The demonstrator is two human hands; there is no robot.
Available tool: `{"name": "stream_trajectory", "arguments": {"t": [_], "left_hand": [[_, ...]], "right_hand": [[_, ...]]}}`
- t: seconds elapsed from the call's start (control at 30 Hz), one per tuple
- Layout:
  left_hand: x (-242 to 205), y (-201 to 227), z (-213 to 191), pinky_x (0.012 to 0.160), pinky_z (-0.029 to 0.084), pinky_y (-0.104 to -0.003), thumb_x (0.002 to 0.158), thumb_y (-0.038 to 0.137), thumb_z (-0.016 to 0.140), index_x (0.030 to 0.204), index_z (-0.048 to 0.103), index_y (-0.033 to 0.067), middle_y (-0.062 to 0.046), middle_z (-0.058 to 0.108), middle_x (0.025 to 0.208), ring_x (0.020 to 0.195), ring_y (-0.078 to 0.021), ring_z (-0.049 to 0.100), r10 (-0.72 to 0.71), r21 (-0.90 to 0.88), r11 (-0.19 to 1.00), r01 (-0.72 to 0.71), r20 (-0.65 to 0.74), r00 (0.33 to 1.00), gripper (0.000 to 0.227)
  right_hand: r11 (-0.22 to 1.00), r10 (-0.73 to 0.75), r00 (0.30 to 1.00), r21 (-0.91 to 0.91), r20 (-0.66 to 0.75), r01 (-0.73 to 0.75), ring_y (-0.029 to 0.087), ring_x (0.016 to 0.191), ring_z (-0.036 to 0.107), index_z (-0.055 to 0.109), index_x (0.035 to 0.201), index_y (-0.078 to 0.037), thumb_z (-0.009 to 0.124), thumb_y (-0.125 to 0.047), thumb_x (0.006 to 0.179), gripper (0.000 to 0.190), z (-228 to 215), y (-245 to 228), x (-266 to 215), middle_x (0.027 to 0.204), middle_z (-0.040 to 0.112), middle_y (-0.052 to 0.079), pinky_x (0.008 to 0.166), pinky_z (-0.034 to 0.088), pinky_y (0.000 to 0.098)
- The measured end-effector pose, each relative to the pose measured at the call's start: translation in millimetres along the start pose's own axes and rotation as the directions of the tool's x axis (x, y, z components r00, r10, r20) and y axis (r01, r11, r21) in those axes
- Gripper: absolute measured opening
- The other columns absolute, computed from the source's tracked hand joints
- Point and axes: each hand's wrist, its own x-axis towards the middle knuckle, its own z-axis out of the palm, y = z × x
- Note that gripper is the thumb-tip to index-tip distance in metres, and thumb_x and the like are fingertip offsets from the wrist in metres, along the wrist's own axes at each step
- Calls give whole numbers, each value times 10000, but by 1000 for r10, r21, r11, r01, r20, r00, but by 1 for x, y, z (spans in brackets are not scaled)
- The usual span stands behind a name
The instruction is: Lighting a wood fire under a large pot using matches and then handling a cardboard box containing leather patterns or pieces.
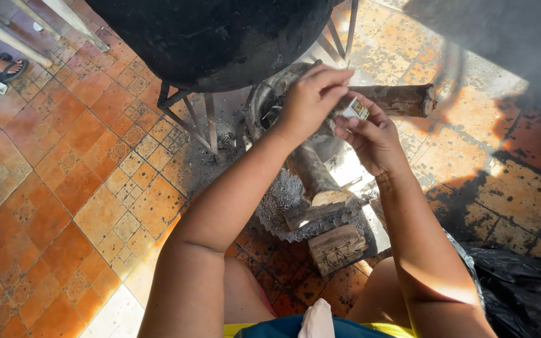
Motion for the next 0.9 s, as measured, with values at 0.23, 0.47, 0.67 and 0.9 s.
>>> {"name": "stream_trajectory", "arguments": {"t": [0.23, 0.47, 0.67, 0.9], "left_hand": [[-11, -17, -5, 845, 629, -351, 980, 145, 696, 1101, 784, 217, 28, 750, 1034, 983, -221, 747, 22, -33, 999, -27, -142, 990, 167], [-29, -74, 26, 755, 660, -406, 936, 175, 663, 1119, 715, 303, 28, 729, 993, 868, -248, 773, 43, 541, 840, -47, 20, 999, 230], [-37, -93, -17, 859, 608, -440, 899, 245, 726, 1038, 730, 263, 43, 801, 916, 945, -252, 758, -401, 292, 857, 425, -142, 905, 140], [-57, -150, -18, 915, 585, -368, 834, 417, 775, 917, 743, 424, 162, 711, 891, 992, -136, 705, -658, 499, 633, 591, -54, 751, 89]], "right_hand": [[989, -134, 990, -68, -30, 132, 287, 1047, 758, 580, 1370, 70, 704, -25, 911, 485, -9, 10, 12, 1114, 684, 149, 918, 679, 378], [993, -107, 993, -62, -58, 103, 303, 1040, 767, 591, 1346, 93, 728, -21, 895, 485, 6, 13, 8, 1081, 708, 187, 954, 669, 387], [985, -160, 986, -73, -39, 157, 316, 1089, 754, 584, 1356, 83, 717, -36, 908, 482, 0, 3, 1, 1128, 690, 199, 977, 659, 390], [964, -233, 972, -142, -42, 225, 290, 1129, 743, 564, 1383, 66, 700, -50, 916, 500, 4, -19, -12, 1178, 668, 174, 1013, 661, 369]]}}
